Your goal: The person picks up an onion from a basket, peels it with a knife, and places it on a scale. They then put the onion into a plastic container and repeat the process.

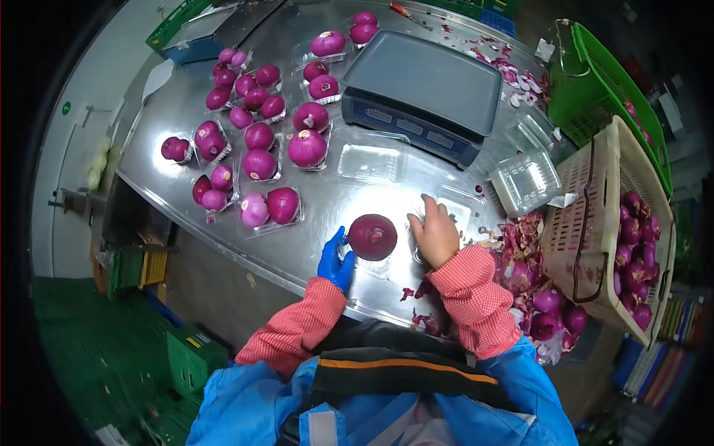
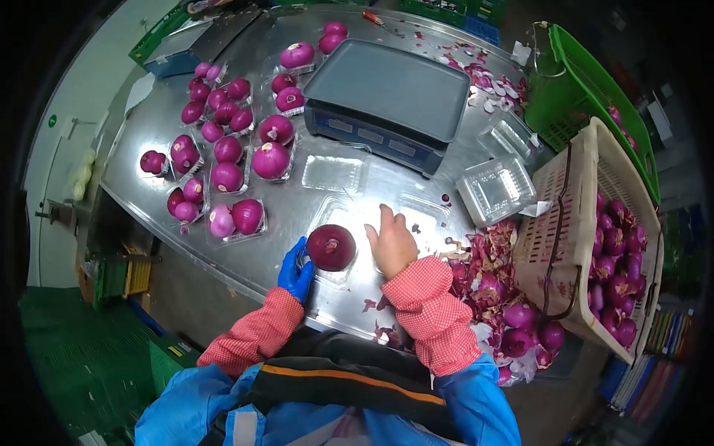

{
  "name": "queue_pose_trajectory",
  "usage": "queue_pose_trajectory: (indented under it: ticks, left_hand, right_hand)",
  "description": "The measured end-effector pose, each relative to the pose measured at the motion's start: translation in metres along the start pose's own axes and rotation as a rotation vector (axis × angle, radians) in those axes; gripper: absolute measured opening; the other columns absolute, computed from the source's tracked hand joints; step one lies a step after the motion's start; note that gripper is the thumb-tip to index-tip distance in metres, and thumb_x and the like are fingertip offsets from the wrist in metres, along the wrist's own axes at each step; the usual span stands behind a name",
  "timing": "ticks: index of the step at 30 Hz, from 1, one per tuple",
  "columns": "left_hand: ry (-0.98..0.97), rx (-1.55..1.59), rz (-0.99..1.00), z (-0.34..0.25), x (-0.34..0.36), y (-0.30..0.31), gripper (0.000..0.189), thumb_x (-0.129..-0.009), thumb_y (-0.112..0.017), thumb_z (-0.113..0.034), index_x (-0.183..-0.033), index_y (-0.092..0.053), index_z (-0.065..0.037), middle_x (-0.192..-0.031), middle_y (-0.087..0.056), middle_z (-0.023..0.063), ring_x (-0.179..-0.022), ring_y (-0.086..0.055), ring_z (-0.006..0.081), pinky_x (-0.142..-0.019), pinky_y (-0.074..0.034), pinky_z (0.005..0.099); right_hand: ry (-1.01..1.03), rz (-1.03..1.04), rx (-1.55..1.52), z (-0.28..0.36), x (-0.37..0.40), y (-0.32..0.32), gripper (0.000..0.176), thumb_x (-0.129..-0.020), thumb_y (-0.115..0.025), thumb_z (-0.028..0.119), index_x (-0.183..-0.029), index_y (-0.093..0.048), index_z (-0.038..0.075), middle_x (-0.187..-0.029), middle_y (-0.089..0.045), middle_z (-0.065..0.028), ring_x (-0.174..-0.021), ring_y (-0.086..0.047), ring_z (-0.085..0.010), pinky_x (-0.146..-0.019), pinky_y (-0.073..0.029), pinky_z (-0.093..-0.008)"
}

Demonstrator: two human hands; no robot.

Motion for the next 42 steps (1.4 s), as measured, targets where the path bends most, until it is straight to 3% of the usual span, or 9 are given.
queue_pose_trajectory:
  ticks: [1,5,10,12,15,27,34,39,42]
  left_hand:
    - [-0.162,-0.090,-0.129,0.009,-0.007,-0.009,0.051,-0.093,-0.056,-0.001,-0.142,-0.044,-0.005,-0.122,-0.058,0.0145,-0.104,-0.061,0.0205,-0.092,-0.051,0.0323]
    - [0.399,0.392,-0.217,0.016,-0.019,-0.023,0.029,-0.099,-0.056,-0.011,-0.127,-0.057,-0.009,-0.094,-0.065,0.0055,-0.055,-0.054,0.0083,-0.043,-0.045,0.0226]
    - [0.625,0.543,-0.138,-0.041,-0.028,0.006,0.024,-0.097,-0.062,-0.023,-0.116,-0.065,-0.009,-0.081,-0.064,0.0025,-0.048,-0.050,0.0088,-0.041,-0.042,0.0237]
    - [0.588,0.607,-0.048,-0.055,-0.037,0.028,0.023,-0.097,-0.063,-0.024,-0.115,-0.065,-0.009,-0.080,-0.064,0.0020,-0.048,-0.050,0.0082,-0.041,-0.041,0.0234]
    - [0.428,0.766,-0.117,-0.042,-0.093,0.054,0.021,-0.098,-0.059,-0.022,-0.115,-0.065,-0.011,-0.079,-0.063,0.0007,-0.047,-0.050,0.0084,-0.040,-0.040,0.0230]
    - [0.178,0.541,-0.429,-0.021,-0.406,0.180,0.031,-0.097,-0.059,-0.030,-0.121,-0.061,-0.009,-0.090,-0.068,0.0078,-0.049,-0.058,0.0161,-0.040,-0.044,0.0294]
    - [0.274,0.597,-0.589,-0.006,-0.447,0.153,0.033,-0.097,-0.057,-0.028,-0.122,-0.060,-0.006,-0.095,-0.066,0.0160,-0.059,-0.065,0.0243,-0.045,-0.053,0.0358]
    - [0.393,0.563,-0.313,-0.024,-0.430,0.158,0.075,-0.096,-0.059,-0.018,-0.155,-0.014,-0.022,-0.140,-0.048,0.0191,-0.084,-0.068,0.0301,-0.062,-0.056,0.0447]
    - [0.220,0.371,-0.197,-0.033,-0.373,0.172,0.075,-0.094,-0.063,-0.019,-0.155,-0.019,-0.018,-0.142,-0.047,0.0179,-0.104,-0.064,0.0298,-0.078,-0.055,0.0441]
  right_hand:
    - [0.001,-0.002,0.082,-0.006,-0.003,-0.004,0.048,-0.086,-0.069,0.030,-0.123,-0.053,0.004,-0.093,-0.064,-0.0245,-0.083,-0.065,-0.0413,-0.071,-0.052,-0.0460]
    - [-0.145,0.077,-0.102,-0.012,-0.013,-0.012,0.036,-0.085,-0.066,0.024,-0.111,-0.051,0.004,-0.077,-0.067,-0.0242,-0.075,-0.066,-0.0437,-0.068,-0.051,-0.0484]
    - [-0.058,-0.016,-0.376,0.004,-0.006,0.022,0.031,-0.088,-0.064,0.026,-0.102,-0.053,0.001,-0.076,-0.066,-0.0221,-0.066,-0.066,-0.0376,-0.061,-0.050,-0.0443]
    - [-0.326,0.143,-0.808,0.012,-0.005,0.046,0.022,-0.091,-0.064,0.019,-0.103,-0.057,0.002,-0.069,-0.059,-0.0037,-0.059,-0.055,-0.0149,-0.055,-0.044,-0.0323]
    - [-0.167,0.009,-0.797,0.002,0.000,0.043,0.017,-0.096,-0.059,0.015,-0.109,-0.057,0.003,-0.070,-0.052,0.0034,-0.056,-0.045,-0.0042,-0.048,-0.034,-0.0215]
    - [-0.260,0.051,-0.599,0.008,0.050,0.018,0.016,-0.091,-0.064,0.014,-0.098,-0.064,0.000,-0.079,-0.066,-0.0076,-0.072,-0.059,-0.0140,-0.067,-0.047,-0.0290]
    - [-0.266,0.151,-0.436,0.026,0.019,0.008,0.019,-0.092,-0.063,0.020,-0.100,-0.064,0.003,-0.074,-0.066,-0.0144,-0.066,-0.063,-0.0202,-0.063,-0.048,-0.0315]
    - [-0.100,0.251,-0.396,0.060,-0.017,-0.001,0.026,-0.092,-0.064,0.026,-0.105,-0.063,0.004,-0.083,-0.068,-0.0193,-0.076,-0.067,-0.0379,-0.068,-0.052,-0.0389]
    - [0.048,0.231,-0.345,0.089,-0.044,-0.002,0.027,-0.092,-0.064,0.026,-0.108,-0.063,0.004,-0.083,-0.069,-0.0186,-0.077,-0.067,-0.0353,-0.069,-0.052,-0.0386]
Point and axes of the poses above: each hand's wrist, its own x-axis away from the middle knuckle, its own y-axis out of the back of the hand, z = x × y, the point moved 2 cm from there along -x, towards the middle knuckle
